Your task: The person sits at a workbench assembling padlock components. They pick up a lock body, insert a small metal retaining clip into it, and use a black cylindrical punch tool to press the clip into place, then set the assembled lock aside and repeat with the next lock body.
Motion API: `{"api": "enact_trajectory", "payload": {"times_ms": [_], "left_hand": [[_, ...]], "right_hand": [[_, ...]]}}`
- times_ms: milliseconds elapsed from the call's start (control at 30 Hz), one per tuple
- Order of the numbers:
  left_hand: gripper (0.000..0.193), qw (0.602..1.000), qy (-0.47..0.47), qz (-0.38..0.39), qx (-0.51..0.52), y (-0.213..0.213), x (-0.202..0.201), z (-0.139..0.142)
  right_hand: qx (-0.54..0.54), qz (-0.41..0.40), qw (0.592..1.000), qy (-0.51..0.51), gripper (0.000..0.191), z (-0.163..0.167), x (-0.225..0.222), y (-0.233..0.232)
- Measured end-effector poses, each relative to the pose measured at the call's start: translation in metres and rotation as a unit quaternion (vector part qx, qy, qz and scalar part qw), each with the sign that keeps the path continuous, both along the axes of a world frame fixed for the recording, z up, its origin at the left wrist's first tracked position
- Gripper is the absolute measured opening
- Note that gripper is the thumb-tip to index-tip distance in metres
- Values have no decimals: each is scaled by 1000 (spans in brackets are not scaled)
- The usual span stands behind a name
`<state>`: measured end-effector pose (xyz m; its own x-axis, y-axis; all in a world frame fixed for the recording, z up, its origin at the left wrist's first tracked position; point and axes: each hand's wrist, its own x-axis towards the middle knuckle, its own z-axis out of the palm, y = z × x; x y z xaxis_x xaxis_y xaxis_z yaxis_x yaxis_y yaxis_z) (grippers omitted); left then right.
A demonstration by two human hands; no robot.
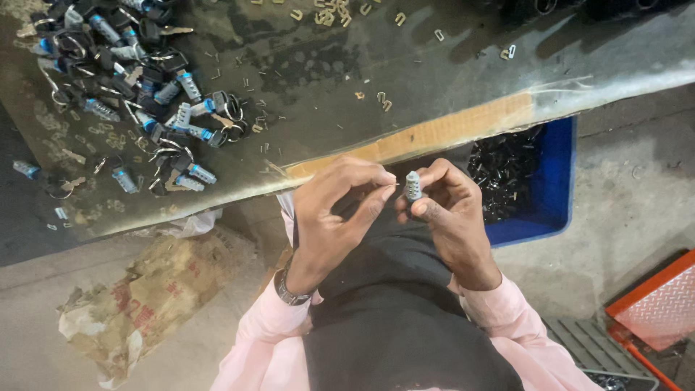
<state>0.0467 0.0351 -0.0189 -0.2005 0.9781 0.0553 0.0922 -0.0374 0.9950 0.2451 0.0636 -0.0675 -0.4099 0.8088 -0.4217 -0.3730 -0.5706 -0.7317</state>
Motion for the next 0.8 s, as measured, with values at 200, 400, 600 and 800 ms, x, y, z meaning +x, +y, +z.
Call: {"api": "enact_trajectory", "payload": {"times_ms": [200,400,600,800], "left_hand": [[24,992,117,18,54,0,3,3],[26,967,227,14,119,3,6,5],[25,996,74,-41,7,7,4,5],[23,988,-49,-142,31,13,2,-4]], "right_hand": [[22,1,999,30,24,1,-3,-1],[52,7,999,2,21,0,-1,1],[134,45,986,-88,21,9,13,10],[302,96,912,-262,20,51,27,24]]}}
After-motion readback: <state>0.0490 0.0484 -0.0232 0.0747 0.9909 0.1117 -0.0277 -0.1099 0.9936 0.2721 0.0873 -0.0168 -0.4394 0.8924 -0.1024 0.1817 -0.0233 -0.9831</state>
